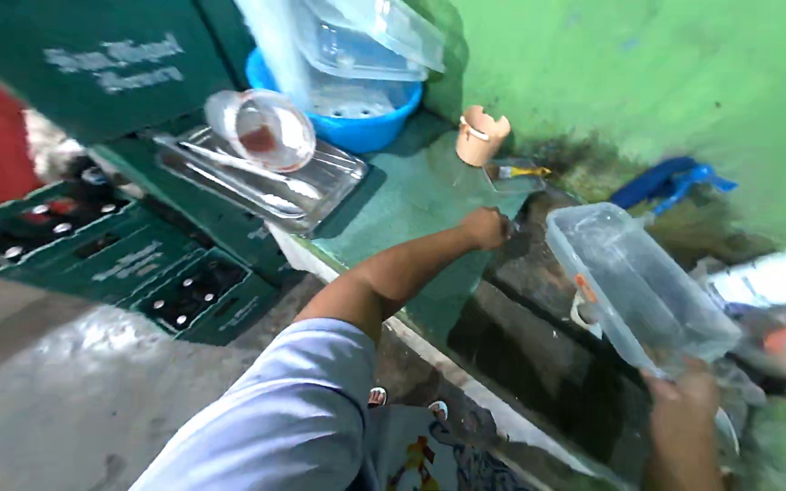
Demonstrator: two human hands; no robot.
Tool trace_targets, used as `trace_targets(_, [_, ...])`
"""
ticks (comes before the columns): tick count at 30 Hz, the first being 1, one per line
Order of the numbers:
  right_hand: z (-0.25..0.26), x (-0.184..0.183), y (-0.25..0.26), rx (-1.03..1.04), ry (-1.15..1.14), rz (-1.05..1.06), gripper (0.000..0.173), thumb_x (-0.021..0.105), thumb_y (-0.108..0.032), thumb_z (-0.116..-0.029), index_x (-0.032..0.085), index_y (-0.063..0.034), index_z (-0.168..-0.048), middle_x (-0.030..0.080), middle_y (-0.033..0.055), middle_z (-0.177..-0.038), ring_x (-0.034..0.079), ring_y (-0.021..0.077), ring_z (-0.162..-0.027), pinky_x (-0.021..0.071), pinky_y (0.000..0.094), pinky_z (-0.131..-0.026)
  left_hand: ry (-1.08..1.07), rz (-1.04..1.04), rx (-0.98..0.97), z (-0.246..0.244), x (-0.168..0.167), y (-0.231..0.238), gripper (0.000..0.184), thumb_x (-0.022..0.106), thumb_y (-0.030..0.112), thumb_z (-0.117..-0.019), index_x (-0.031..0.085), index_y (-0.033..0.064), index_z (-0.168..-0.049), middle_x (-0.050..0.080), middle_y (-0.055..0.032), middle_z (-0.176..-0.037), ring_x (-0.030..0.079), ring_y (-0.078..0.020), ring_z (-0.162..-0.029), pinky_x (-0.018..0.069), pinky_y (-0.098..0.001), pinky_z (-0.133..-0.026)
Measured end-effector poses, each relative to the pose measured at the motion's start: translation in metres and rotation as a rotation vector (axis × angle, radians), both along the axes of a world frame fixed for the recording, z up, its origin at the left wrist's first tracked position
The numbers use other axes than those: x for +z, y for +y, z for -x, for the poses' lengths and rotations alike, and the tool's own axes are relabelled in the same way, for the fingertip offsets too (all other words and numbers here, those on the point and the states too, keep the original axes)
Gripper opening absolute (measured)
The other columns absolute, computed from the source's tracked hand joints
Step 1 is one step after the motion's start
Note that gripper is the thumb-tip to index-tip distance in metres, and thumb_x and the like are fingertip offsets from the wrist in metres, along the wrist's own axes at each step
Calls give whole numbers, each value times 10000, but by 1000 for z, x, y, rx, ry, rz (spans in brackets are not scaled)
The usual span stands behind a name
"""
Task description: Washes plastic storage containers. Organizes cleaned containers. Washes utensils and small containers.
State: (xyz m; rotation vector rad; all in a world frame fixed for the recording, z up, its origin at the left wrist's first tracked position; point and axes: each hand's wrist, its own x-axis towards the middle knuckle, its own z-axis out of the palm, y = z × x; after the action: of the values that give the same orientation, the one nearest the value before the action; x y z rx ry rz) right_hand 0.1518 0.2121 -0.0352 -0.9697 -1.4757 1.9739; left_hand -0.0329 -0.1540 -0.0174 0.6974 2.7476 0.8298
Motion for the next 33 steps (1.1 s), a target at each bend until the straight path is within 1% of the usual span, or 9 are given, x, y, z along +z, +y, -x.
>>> trace_targets(7, [37, -36, 14, 238, 11, 120, 287, 365, -190, -1063, 442, -81, -1317, 610, 91, -1082, 660, 183, -892, 588, 386, -731, -241, -441, 281, -6, 20, 24, 540, 549, 443, -1057, 601, -9, -1349, 567, -273, -1401, 555, -404, -1305, 428, -603, -1096])
trace_targets(12, [58, -56, 23, 478, 108, 182, 317, 318, -132, -1091, 390, -86, -1396, 673, 93, -1132, 724, 210, -958, 630, 404, -802, -545, -712, 462, -5, 41, 45, 733, 536, 572, -1023, 401, 85, -1554, 463, -259, -1522, 494, -437, -1357, 426, -649, -1057])
trace_targets(16, [82, -72, 28, 571, 106, 217, 416, 291, -82, -1052, 316, -170, -1457, 687, 70, -1218, 731, 216, -1004, 627, 405, -805, -638, -733, 465, 3, 60, 50, 668, 576, 384, -1053, 298, 122, -1601, 538, -263, -1414, 585, -407, -1223, 506, -599, -973])
trace_targets(20, [101, -69, 14, 714, -243, -37, 452, 395, -67, -1052, 334, -142, -1494, 609, 96, -1168, 672, 185, -902, 594, 380, -717, -378, -619, 432, -3, 96, 56, 505, 467, 260, -1100, 357, 85, -1561, 544, -262, -1385, 618, -396, -1151, 551, -588, -868])
trace_targets(23, [114, -49, 5, 813, -450, -247, 552, 459, -227, -1098, 268, -118, -1604, 405, 239, -1537, 545, 396, -1269, 500, 577, -956, -30, -427, 372, -11, 115, 63, 484, 477, 268, -1101, 427, 88, -1548, 604, -248, -1361, 662, -364, -1119, 542, -562, -906])
trace_targets(26, [110, -1, 2, 787, -170, -359, 523, 418, -281, -1104, 320, -86, -1580, 485, 167, -1496, 613, 283, -1188, 548, 454, -913, 225, -303, 310, -36, 126, 74, 557, 597, 207, -1039, 428, 121, -1563, 548, -225, -1424, 602, -362, -1250, 520, -558, -1015])
trace_targets(29, [91, 59, -5, 1024, 368, -212, 610, 205, -556, -1090, 388, -162, -1518, 667, -9, -1362, 718, 98, -871, 575, 244, -650, 442, -219, 227, -71, 124, 84, 736, 752, 135, -912, 427, 144, -1571, 534, -201, -1447, 572, -364, -1269, 542, -533, -968])
trace_targets(31, [85, 87, -13, 1202, 637, -29, 750, 461, -707, -954, 441, -219, -1523, 657, 1, -1393, 714, 91, -764, 564, 217, -576, 614, -148, 131, -88, 110, 88, 713, 772, 139, -890, 479, 156, -1540, 558, -186, -1427, 579, -358, -1261, 578, -486, -896])
trace_targets(33, [77, 104, -27, 1197, 701, 80, 525, 501, -532, -1031, 545, -234, -1461, 696, 27, -1337, 708, 81, -696, 564, 198, -554, 760, -138, 19, -98, 95, 88, 602, 705, 92, -922, 537, 147, -1498, 597, -193, -1397, 602, -377, -1245, 592, -465, -839])
